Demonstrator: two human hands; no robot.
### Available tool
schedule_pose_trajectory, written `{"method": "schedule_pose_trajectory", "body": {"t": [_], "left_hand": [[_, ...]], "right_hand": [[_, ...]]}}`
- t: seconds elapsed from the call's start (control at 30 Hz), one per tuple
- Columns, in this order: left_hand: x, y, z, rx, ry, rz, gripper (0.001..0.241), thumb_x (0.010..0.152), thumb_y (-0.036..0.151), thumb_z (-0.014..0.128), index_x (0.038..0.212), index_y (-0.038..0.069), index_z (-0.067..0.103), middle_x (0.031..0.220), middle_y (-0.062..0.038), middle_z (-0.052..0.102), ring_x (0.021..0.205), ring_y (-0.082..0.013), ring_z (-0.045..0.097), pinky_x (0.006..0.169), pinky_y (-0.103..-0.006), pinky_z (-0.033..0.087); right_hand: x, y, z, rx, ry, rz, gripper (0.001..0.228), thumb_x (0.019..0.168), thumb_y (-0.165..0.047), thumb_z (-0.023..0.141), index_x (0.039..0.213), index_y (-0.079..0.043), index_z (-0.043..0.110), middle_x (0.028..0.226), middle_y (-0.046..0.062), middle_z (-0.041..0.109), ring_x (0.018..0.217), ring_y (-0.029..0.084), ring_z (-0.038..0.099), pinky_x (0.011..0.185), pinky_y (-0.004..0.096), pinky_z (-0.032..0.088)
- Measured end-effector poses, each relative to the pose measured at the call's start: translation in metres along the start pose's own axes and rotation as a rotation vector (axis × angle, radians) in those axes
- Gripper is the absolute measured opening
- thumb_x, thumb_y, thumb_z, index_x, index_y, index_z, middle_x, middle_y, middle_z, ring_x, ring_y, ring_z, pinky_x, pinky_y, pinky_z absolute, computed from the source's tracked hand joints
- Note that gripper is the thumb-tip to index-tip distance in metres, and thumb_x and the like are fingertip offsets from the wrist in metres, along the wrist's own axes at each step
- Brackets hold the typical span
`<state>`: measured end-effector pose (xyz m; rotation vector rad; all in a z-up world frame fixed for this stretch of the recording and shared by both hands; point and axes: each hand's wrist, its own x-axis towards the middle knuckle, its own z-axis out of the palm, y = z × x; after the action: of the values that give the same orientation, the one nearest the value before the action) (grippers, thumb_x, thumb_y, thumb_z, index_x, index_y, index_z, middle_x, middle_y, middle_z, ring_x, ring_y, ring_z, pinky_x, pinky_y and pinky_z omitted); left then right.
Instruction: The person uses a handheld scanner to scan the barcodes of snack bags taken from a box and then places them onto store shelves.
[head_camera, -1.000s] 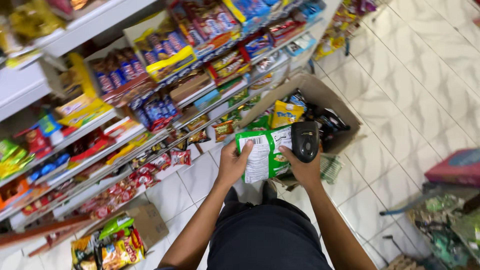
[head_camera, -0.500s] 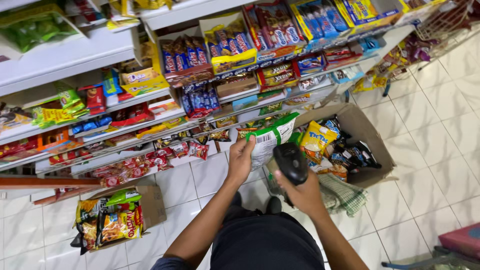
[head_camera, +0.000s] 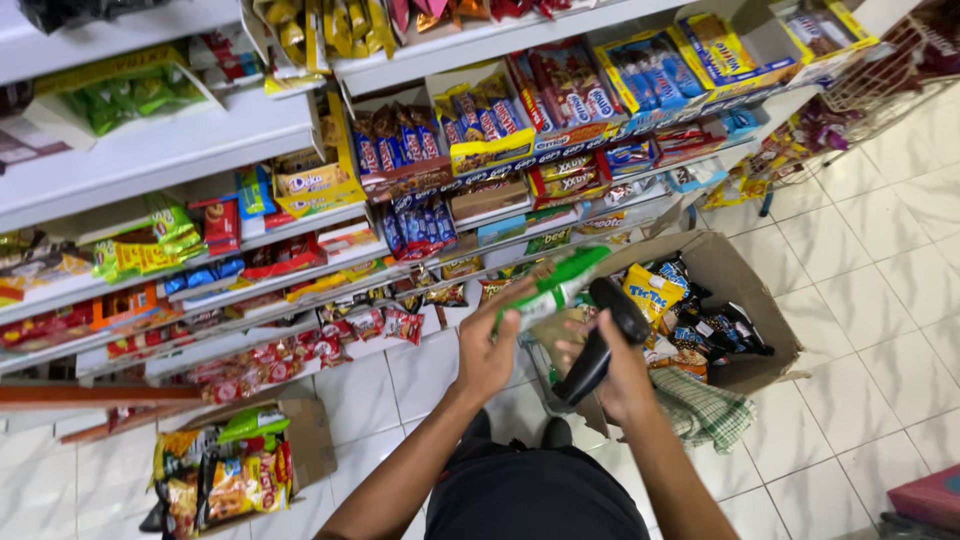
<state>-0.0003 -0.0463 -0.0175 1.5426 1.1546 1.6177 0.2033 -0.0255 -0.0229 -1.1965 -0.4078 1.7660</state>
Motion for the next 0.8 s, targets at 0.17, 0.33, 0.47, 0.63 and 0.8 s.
{"method": "schedule_pose_trajectory", "body": {"t": [0.17, 0.33, 0.47, 0.63, 0.8], "left_hand": [[0.001, 0.013, -0.028, 0.305, -0.536, 0.453, 0.041, 0.096, 0.015, 0.069, 0.134, 0.031, 0.068, 0.150, -0.001, 0.062, 0.150, -0.0244, 0.051, 0.133, -0.0596, 0.023], [0.017, 0.035, -0.072, 0.461, -0.779, 0.568, 0.065, 0.076, 0.015, 0.085, 0.135, 0.035, 0.069, 0.157, 0.005, 0.052, 0.153, -0.0205, 0.040, 0.131, -0.0630, 0.017], [0.038, 0.037, -0.093, 0.429, -0.601, 0.551, 0.075, 0.066, 0.038, 0.080, 0.138, 0.028, 0.063, 0.159, -0.009, 0.044, 0.152, -0.0343, 0.034, 0.127, -0.0613, 0.016], [0.053, 0.029, -0.092, 0.112, -0.207, 0.112, 0.068, 0.098, 0.033, 0.068, 0.156, 0.009, 0.042, 0.156, -0.022, 0.049, 0.142, -0.0370, 0.050, 0.117, -0.0475, 0.040], [0.085, 0.060, -0.069, -0.052, -0.262, -0.191, 0.084, 0.085, 0.019, 0.080, 0.155, 0.003, 0.037, 0.120, -0.018, 0.075, 0.099, -0.0209, 0.072, 0.085, -0.0327, 0.058]], "right_hand": [[0.039, -0.026, -0.016, 0.136, -0.104, 0.317, 0.079, 0.074, -0.062, 0.065, 0.120, 0.003, 0.059, 0.101, 0.018, 0.075, 0.084, 0.031, 0.076, 0.070, 0.044, 0.065], [0.062, -0.012, -0.037, -0.098, -0.209, 0.041, 0.053, 0.080, -0.010, 0.082, 0.126, 0.000, 0.058, 0.110, 0.019, 0.072, 0.094, 0.030, 0.074, 0.081, 0.045, 0.062], [0.064, -0.011, -0.021, -0.101, -0.186, -0.123, 0.056, 0.074, 0.003, 0.080, 0.126, -0.001, 0.059, 0.110, 0.020, 0.072, 0.094, 0.031, 0.075, 0.081, 0.044, 0.063], [0.048, -0.049, 0.011, -0.053, -0.388, -0.419, 0.056, 0.072, 0.009, 0.079, 0.122, -0.004, 0.058, 0.114, 0.012, 0.067, 0.101, 0.026, 0.070, 0.090, 0.043, 0.060], [0.034, -0.092, 0.041, -0.225, -0.417, -0.728, 0.060, 0.071, 0.011, 0.081, 0.124, -0.008, 0.057, 0.117, 0.003, 0.062, 0.111, 0.018, 0.063, 0.097, 0.037, 0.053]]}}
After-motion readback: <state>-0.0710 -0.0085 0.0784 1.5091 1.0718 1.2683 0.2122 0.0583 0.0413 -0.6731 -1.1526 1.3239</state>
